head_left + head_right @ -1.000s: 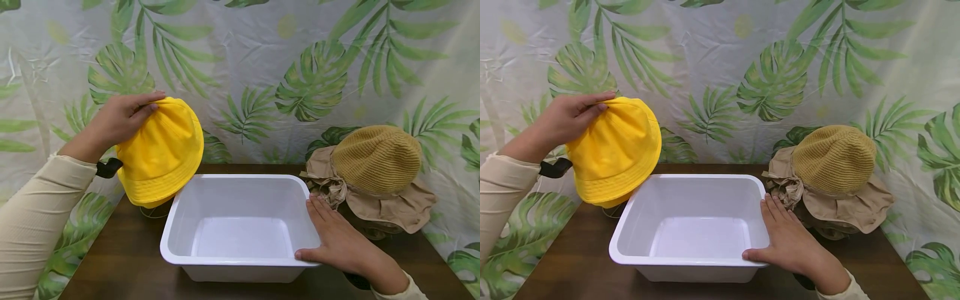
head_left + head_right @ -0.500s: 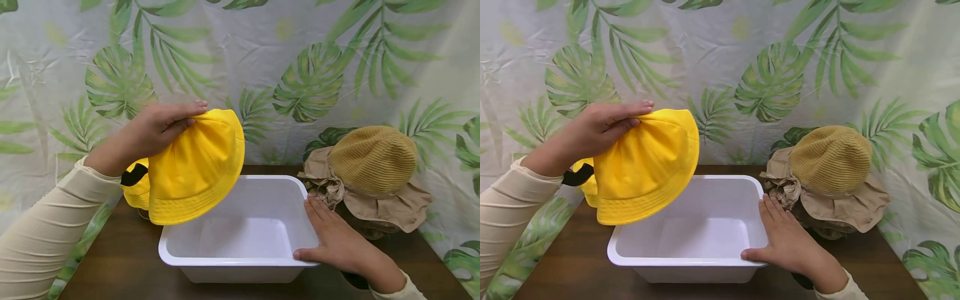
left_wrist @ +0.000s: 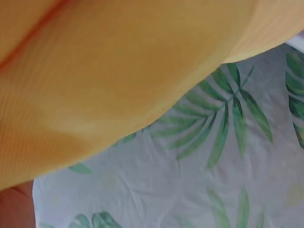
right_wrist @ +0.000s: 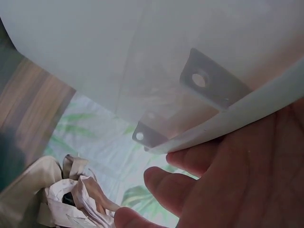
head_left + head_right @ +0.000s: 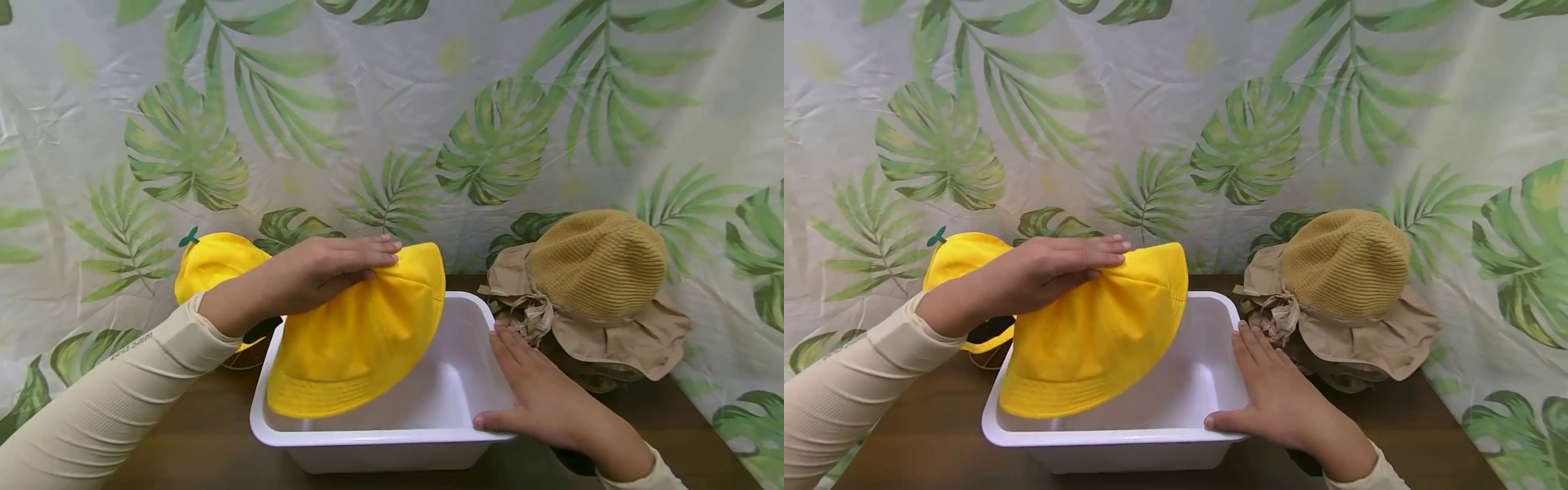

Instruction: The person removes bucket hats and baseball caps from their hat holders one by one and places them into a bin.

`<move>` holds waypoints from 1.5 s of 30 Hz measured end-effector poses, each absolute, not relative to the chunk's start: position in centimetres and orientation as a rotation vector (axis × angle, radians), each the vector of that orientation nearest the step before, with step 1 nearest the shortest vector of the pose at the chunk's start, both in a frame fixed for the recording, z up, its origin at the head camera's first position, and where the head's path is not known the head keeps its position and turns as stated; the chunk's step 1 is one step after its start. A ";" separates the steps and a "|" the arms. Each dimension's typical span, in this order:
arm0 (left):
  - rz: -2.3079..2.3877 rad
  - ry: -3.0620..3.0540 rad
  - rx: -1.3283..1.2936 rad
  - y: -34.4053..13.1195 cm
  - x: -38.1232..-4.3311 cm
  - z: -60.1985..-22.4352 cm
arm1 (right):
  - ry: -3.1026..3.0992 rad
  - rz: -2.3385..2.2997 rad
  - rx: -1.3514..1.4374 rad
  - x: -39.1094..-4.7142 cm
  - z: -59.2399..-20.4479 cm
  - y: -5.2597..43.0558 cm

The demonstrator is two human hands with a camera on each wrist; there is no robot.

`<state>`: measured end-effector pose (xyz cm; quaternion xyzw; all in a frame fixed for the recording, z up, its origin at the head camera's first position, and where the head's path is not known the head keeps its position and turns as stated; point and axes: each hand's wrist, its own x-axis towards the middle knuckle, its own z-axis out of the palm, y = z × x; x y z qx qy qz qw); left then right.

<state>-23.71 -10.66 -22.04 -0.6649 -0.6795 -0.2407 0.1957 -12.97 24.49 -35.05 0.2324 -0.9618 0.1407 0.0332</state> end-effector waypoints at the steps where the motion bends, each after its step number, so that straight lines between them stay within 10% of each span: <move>1: -0.669 -1.924 -1.876 -10.5 -23.5 -22.4 | -2.958 0.433 0.720 -13.0 -35.1 24.4; 45: -0.811 -2.519 -2.164 -5.3 -24.7 -33.5 | -2.970 0.406 0.707 -13.1 -35.2 24.4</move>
